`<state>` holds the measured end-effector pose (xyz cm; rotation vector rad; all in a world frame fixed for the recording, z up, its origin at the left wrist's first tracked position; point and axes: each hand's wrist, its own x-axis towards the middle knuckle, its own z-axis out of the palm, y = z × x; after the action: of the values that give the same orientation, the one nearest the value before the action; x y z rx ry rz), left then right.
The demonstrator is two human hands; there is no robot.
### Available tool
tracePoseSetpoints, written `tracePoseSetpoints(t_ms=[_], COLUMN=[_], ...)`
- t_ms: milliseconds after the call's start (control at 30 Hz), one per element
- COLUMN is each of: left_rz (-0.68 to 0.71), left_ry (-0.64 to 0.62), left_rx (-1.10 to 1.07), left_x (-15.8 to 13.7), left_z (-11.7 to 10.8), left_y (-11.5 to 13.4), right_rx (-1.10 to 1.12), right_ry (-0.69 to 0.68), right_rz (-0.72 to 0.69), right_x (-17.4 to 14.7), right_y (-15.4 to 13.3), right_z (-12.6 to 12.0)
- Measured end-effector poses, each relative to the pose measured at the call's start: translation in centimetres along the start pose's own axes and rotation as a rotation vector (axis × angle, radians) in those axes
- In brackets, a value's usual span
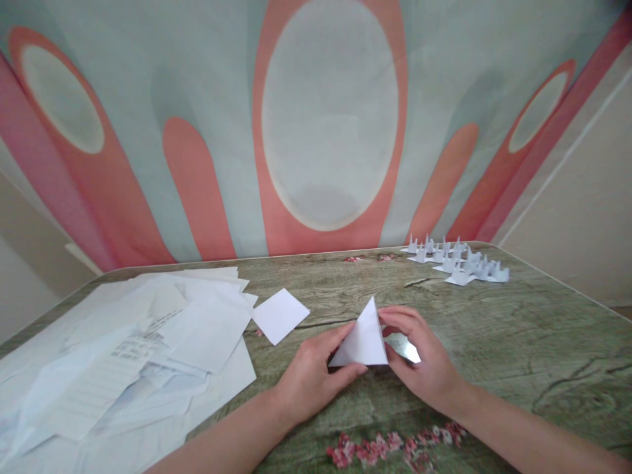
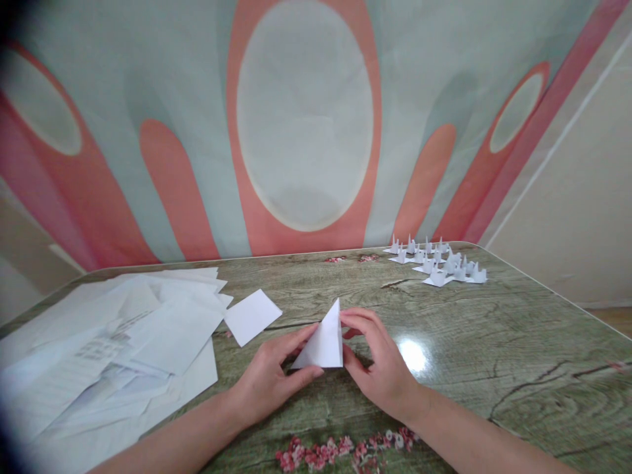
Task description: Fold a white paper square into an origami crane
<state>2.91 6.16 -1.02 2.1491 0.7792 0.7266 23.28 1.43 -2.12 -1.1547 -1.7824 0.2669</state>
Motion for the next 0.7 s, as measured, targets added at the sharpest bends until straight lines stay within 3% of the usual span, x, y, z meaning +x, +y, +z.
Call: tracePoseSetpoints(t_ms=[200, 567, 700], left_rz=[-0.060, -0.041, -0.036], left_ry=[0.001, -0.026, 0.010], left_rx=[-0.028, -0.193, -0.080], left_x=[0.0, 0.0, 0.0], left_z=[0.0, -0.1, -0.6], left_y=[-0.1, 0.7, 1.0], right_rx=[-0.050, -0.104, -0.103], right_ry=[0.019, -0.190, -0.195], right_rz=[-0.089, -0.150, -0.156], right_x=[-0.3, -0.2, -0.2], right_y=[0.2, -0.1, 0.0], right_z=[-0.2, -0.1, -0.1])
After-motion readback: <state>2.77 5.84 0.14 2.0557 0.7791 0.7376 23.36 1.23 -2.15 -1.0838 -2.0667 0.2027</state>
